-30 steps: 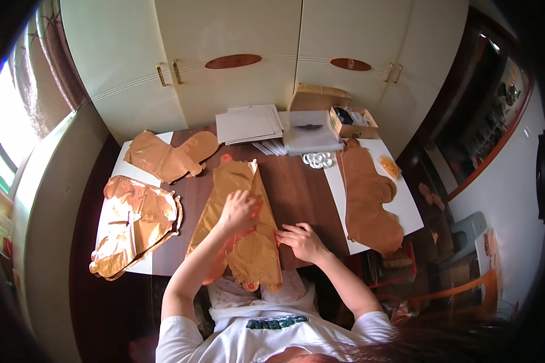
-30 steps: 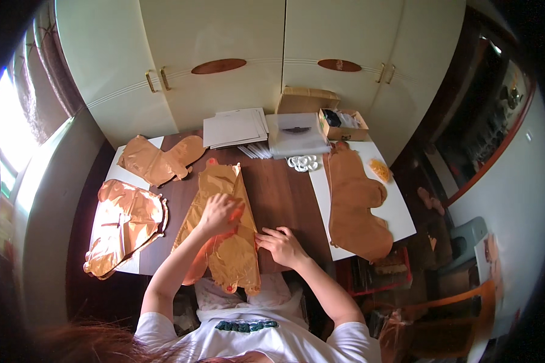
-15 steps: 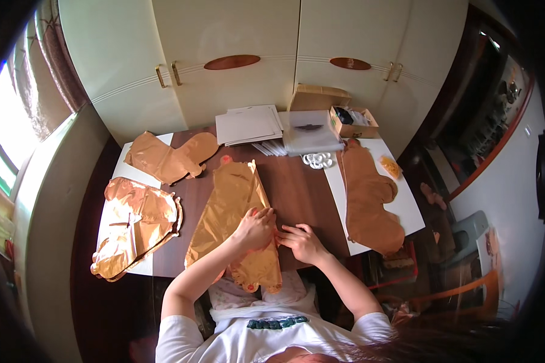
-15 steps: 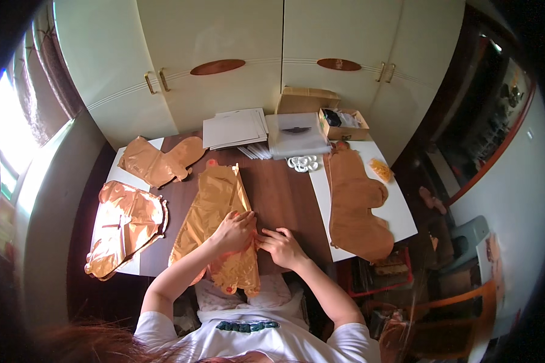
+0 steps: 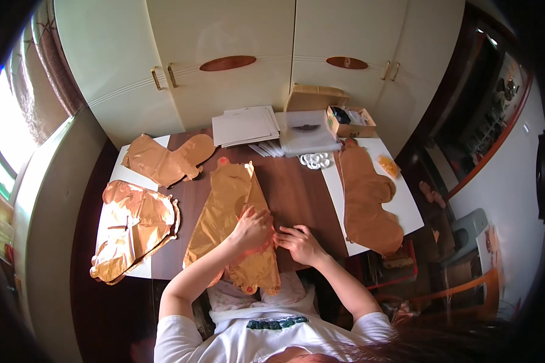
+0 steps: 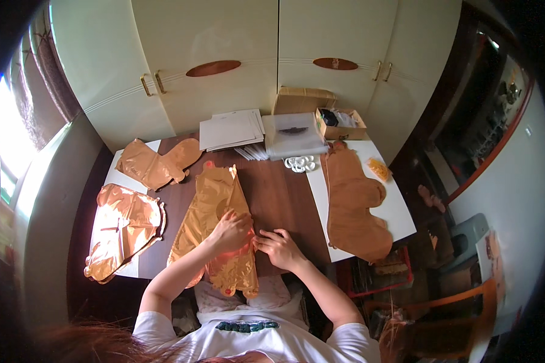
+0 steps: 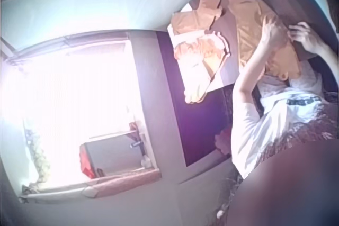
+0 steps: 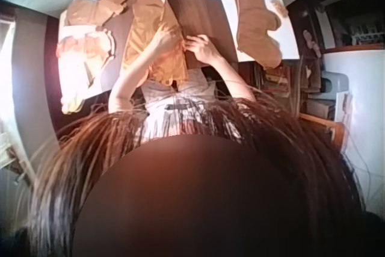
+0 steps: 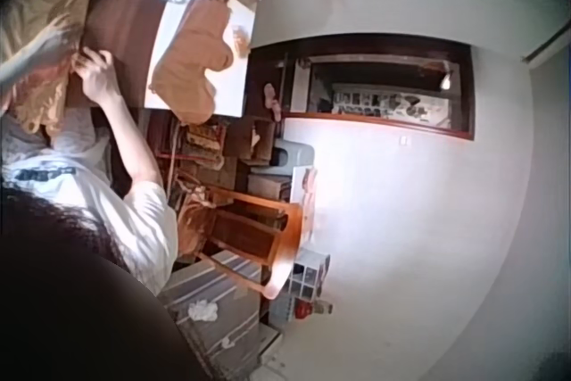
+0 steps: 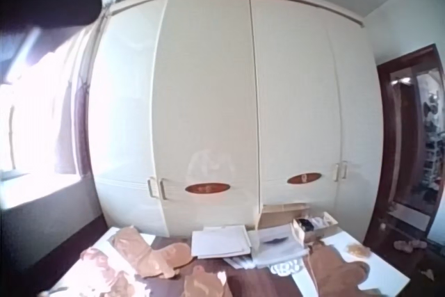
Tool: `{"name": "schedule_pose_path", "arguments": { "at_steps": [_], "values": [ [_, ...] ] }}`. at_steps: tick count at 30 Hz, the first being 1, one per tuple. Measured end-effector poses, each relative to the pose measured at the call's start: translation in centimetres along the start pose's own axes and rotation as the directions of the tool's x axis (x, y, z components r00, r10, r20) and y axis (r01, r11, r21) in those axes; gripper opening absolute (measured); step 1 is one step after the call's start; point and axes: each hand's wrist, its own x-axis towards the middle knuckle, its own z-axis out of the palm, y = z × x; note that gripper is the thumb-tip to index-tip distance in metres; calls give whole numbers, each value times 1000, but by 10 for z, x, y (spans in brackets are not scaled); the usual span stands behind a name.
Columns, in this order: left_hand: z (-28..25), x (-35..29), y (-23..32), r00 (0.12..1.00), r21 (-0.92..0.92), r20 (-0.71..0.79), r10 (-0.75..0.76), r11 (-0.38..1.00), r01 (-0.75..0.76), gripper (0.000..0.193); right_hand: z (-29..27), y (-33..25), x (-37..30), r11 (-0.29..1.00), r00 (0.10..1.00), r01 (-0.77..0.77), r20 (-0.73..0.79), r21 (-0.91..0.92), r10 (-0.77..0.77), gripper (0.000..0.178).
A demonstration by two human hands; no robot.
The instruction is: Folding and placing metallic foil balloons into plastic sleeves with cardboard inserts for retail packaging.
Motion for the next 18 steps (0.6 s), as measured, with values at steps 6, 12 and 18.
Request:
{"name": "schedule_pose_path", "arguments": {
  "at_steps": [6,12,18],
  "values": [
    [5,-7,8,1000,51,11,-6,999,6,51,-5,-3,4,1000,1000,16,2,-22,-16,29],
    [5,1,0,992,109,71,-104,989,96,54,-5,-4,4,1000,1000,15,-9,-24,-15,28],
    [11,11,-27,986,62,61,-158,986,154,57,-5,-5,5,1000,1000,17,-7,-14,-18,28]
  ]
}}
